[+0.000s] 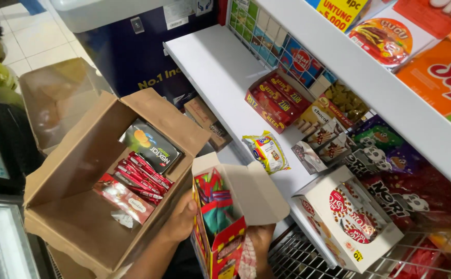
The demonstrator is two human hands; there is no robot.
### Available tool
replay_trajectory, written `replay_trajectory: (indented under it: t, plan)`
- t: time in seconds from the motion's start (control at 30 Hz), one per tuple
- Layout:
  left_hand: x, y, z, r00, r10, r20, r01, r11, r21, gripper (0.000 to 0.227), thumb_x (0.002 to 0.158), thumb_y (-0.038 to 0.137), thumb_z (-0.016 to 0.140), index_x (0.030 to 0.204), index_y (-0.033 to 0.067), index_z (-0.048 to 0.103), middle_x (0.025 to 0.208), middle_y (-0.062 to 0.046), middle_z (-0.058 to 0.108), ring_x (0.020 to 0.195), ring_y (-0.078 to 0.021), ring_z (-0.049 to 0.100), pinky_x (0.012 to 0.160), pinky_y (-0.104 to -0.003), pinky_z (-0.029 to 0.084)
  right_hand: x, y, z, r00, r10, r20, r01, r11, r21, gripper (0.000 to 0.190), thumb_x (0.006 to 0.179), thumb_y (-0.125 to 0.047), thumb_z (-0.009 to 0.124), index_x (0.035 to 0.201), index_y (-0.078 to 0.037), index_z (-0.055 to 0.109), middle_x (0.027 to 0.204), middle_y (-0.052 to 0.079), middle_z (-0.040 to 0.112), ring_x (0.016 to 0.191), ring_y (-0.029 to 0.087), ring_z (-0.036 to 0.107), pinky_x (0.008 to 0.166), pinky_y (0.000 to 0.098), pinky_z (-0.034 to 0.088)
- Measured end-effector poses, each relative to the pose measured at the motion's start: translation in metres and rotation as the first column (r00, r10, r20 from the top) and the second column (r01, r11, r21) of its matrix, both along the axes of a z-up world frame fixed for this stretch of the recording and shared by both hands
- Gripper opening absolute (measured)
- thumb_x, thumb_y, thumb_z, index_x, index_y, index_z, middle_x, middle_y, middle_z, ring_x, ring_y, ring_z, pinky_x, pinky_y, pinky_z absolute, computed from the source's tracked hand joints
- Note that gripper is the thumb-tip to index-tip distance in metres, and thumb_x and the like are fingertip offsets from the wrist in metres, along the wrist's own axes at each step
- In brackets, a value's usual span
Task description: Restocking and organizing various snacks and candies from a cardboard box onto store shelves.
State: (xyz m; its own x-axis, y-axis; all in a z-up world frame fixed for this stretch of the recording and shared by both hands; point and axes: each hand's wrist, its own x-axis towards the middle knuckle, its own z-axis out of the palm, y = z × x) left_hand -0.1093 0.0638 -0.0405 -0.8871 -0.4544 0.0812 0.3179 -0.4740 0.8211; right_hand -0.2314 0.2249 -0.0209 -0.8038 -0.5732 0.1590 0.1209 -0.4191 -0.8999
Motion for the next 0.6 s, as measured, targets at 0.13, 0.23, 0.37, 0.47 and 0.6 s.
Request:
replay_trajectory:
  t: [0.13, 0.23, 0.37, 0.47, 0.6]
  plan:
    - [-0.007, -0.012, 0.009, 0.983, 0.173, -0.064, -0.167, 0.982, 0.091, 0.076, 0.103, 0.062, 0.051, 0.142, -0.0032, 0.054, 0.125, -0.016, 0.069, 0.111, -0.0236, 0.068, 0.098, -0.042, 0.056, 0.008, -0.009, 0.004, 0.986, 0.151, 0.069, -0.142, 0.983, -0.121, 0.045, 0.100, -0.022, 0.068, 0.135, 0.005, 0.058, 0.121, 0.019, 0.068, 0.107, 0.025, 0.065, 0.096, 0.0388, 0.051]
    - [-0.006, -0.034, 0.004, 0.975, 0.211, -0.071, -0.173, 0.918, 0.356, 0.056, 0.107, 0.046, 0.053, 0.140, 0.0004, 0.051, 0.124, -0.018, 0.069, 0.107, -0.0296, 0.068, 0.091, -0.047, 0.056, 0.015, -0.022, 0.035, 0.937, 0.336, -0.095, -0.339, 0.940, -0.021, 0.042, 0.102, -0.025, 0.064, 0.132, 0.004, 0.058, 0.143, 0.015, 0.056, 0.132, 0.024, 0.059, 0.110, 0.0383, 0.047]
    - [-0.023, -0.033, 0.036, 0.980, 0.131, -0.151, -0.063, 0.919, 0.389, 0.057, 0.105, 0.047, 0.052, 0.145, 0.0061, 0.047, 0.128, -0.017, 0.066, 0.110, -0.0282, 0.068, 0.093, -0.046, 0.057, 0.009, -0.034, 0.032, 0.957, 0.274, -0.093, -0.269, 0.961, 0.055, 0.046, 0.101, -0.023, 0.066, 0.137, 0.003, 0.056, 0.140, 0.017, 0.057, 0.130, 0.025, 0.058, 0.112, 0.0389, 0.045]
    - [-0.031, -0.023, 0.055, 0.977, 0.053, -0.209, 0.038, 0.912, 0.409, 0.058, 0.104, 0.047, 0.050, 0.148, 0.0100, 0.044, 0.131, -0.015, 0.064, 0.112, -0.0273, 0.068, 0.094, -0.046, 0.058, -0.012, -0.045, 0.036, 0.977, 0.185, -0.109, -0.175, 0.980, 0.095, 0.044, 0.106, -0.027, 0.060, 0.138, 0.003, 0.059, 0.139, 0.016, 0.059, 0.130, 0.023, 0.057, 0.113, 0.0362, 0.043]
    - [-0.033, -0.026, 0.071, 0.992, 0.126, -0.032, -0.111, 0.951, 0.290, 0.062, 0.105, 0.044, 0.052, 0.148, 0.0005, 0.045, 0.136, -0.014, 0.063, 0.119, -0.0210, 0.065, 0.102, -0.039, 0.055, -0.025, -0.032, 0.041, 0.968, 0.216, 0.126, -0.210, 0.976, -0.059, 0.048, 0.100, -0.024, 0.066, 0.140, 0.000, 0.054, 0.135, 0.016, 0.062, 0.122, 0.023, 0.061, 0.104, 0.0395, 0.048]
